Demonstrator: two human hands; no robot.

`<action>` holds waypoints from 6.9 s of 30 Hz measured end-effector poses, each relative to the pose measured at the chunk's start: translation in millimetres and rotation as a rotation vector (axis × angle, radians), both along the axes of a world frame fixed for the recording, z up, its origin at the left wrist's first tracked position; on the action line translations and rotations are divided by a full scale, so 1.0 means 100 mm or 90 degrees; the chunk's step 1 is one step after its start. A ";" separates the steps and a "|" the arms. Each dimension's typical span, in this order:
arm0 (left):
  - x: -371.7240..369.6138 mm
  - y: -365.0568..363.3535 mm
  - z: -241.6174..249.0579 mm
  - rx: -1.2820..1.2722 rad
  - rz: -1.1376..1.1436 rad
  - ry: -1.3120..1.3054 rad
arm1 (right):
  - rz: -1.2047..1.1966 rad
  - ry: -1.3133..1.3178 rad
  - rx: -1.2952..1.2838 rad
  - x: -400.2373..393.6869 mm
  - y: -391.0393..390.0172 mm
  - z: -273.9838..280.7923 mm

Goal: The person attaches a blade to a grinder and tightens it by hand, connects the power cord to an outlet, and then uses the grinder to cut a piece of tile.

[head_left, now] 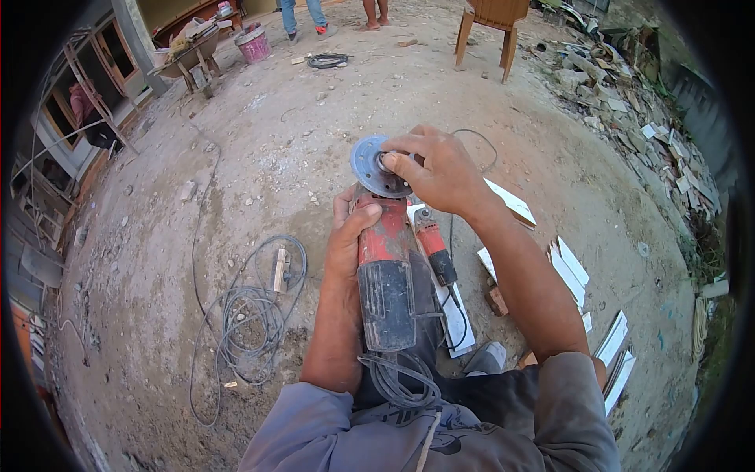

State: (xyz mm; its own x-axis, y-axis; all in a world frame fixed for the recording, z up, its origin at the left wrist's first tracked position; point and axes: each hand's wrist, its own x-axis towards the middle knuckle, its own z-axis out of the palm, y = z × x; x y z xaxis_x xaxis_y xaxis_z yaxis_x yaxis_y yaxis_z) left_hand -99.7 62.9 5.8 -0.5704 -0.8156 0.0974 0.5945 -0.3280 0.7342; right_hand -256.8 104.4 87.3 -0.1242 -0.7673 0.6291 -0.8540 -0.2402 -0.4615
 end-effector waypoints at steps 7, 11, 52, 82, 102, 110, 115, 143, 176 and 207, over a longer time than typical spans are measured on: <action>-0.01 0.00 0.00 0.010 0.005 -0.006 | -0.078 0.015 0.208 0.05 -0.02 0.17; 0.00 0.03 0.05 -0.002 0.007 -0.006 | -0.145 0.022 0.281 0.05 0.02 0.27; 0.02 0.02 0.01 -0.031 -0.041 0.015 | 0.085 0.109 0.069 -0.04 -0.04 -0.06; 0.07 -0.14 -0.04 -0.019 -0.217 0.136 | 0.201 0.353 -0.048 -0.04 -0.02 0.05; 0.02 -0.20 -0.22 -0.008 -0.210 0.052 | -0.022 0.094 -0.101 0.18 0.02 -0.35; 0.04 -0.17 -0.17 -0.028 -0.218 0.046 | 0.053 0.248 -0.045 0.06 0.12 -0.12; 0.10 -0.17 -0.11 -0.075 -0.252 0.014 | 0.118 0.366 -0.020 -0.01 0.20 0.05; 0.01 -0.24 -0.24 -0.050 -0.273 0.025 | 0.046 0.204 -0.097 0.01 0.15 -0.33; -0.06 0.43 0.15 -0.247 0.133 -0.063 | 0.018 -0.287 0.193 0.50 1.21 -0.63; 1.03 -0.36 -0.03 0.172 0.044 0.133 | -0.694 -0.228 0.617 -2.10 3.31 -4.07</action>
